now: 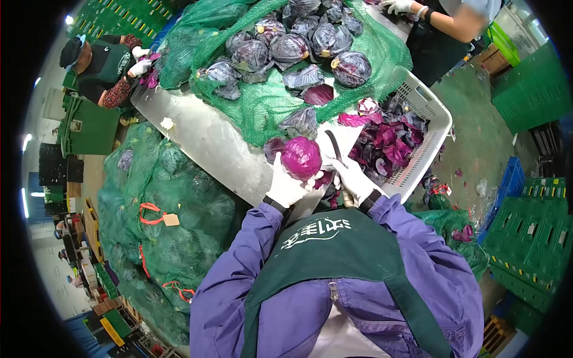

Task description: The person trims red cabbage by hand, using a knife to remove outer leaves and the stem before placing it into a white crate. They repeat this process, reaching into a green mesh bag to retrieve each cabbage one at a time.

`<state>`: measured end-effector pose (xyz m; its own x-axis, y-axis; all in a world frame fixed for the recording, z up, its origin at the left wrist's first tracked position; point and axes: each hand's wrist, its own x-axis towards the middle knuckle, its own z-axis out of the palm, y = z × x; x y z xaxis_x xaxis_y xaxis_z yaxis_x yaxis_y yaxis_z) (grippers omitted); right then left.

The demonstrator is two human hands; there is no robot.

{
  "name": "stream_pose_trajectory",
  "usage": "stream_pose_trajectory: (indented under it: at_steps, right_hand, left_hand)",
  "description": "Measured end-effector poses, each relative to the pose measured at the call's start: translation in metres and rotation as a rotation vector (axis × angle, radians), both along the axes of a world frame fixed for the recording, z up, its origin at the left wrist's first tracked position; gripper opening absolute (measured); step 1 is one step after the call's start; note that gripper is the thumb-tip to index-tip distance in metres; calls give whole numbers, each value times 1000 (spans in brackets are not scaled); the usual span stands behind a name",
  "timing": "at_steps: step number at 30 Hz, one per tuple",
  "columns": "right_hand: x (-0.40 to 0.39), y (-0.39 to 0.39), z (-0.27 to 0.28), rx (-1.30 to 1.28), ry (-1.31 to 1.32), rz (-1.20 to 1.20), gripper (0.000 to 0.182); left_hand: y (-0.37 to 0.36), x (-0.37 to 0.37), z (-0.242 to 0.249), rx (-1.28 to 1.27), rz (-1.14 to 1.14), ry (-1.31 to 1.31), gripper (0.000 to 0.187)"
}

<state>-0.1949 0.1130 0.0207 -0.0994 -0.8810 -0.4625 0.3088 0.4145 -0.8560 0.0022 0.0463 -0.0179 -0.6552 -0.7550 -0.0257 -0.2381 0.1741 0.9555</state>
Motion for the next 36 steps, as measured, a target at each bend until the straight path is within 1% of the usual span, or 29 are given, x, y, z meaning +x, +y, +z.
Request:
stream_pose_trajectory:
  at_steps: [2,3,4,6,7,8,9,10,11,12,14,15,16,18,19,20,21,22,23,24,26,28,30,31,32,33,34,35,36]
  right_hand:
    - [2,-8,12,54,-27,13,31]
    - [2,-12,22,23,-110,24,32]
    - [1,-17,28,-9,-191,34,33]
    - [-5,-24,21,47,-139,131,35]
    - [-6,-26,19,78,-129,91,34]
    - [-8,-32,17,108,-120,50,34]
    - [-19,-39,13,180,-319,1,33]
    - [-25,-45,10,220,-390,-72,35]
    - [-30,-52,6,202,-396,-102,35]
    - [-37,-62,5,183,-403,-131,35]
    - [-53,-96,9,71,-358,-89,40]
    - [-60,-117,23,50,-379,-85,42]
    - [-65,-141,40,30,-403,-80,43]
    - [-70,-198,72,-164,-346,-162,46]
    - [-77,-227,82,-194,-329,-162,47]
    - [-82,-249,111,-186,-366,-127,42]
    - [-90,-288,107,-245,-408,-138,37]
    - [-100,-322,116,-321,-285,-181,35]
    - [-111,-360,124,-346,-301,-255,33]
    - [-109,-377,146,-409,-391,-313,24]
    - [-128,-421,158,-389,-299,-375,21]
    - [-107,-407,187,-384,-177,-239,20]
    - [-83,-400,155,-664,96,-20,26]
    - [-60,-358,151,-670,235,104,35]
    - [-28,-310,164,-454,146,149,42]
    - [-14,-284,120,-606,90,221,41]
    - [-5,-243,112,-346,34,362,47]
    - [7,-203,83,-251,-243,267,49]
    - [14,-169,47,-268,-200,269,51]
  left_hand:
    - [0,0,20,701,256,344,61]
    - [-6,10,9,978,242,521,57]
    - [-7,12,4,972,242,530,57]
    - [-8,13,-3,789,307,228,57]
    - [-4,1,61,621,219,53,56]
    - [-9,15,23,736,112,251,57]
    - [-10,9,44,711,139,290,56]
    - [-12,2,72,684,168,334,56]
    - [-19,0,86,559,137,294,49]
    - [-27,0,86,535,149,341,46]
    - [-41,3,69,418,311,361,48]
    - [-48,4,61,78,427,69,53]
    - [-52,9,58,-486,517,-295,66]
    - [-51,18,49,-541,613,-552,81]
    - [-49,26,25,-490,612,-591,90]
    - [-43,26,22,-380,598,-591,91]
    - [-39,25,19,-322,574,-595,92]
    - [-36,24,17,-260,549,-602,93]
    - [-33,17,21,-245,567,-610,92]
    - [-32,12,15,-281,596,-583,90]
    - [-30,1,17,-218,543,-522,87]
    - [-25,-15,9,-23,402,-500,85]
    - [-21,-37,-9,-112,327,-344,83]
    - [-23,-50,-20,337,268,-5,82]
    - [-27,-59,-28,776,195,345,81]
    - [-41,-56,-7,860,164,393,64]
    - [-64,-47,0,252,197,10,38]
    - [-89,-31,14,-291,348,-299,18]
    - [-113,-15,29,-571,556,-291,11]
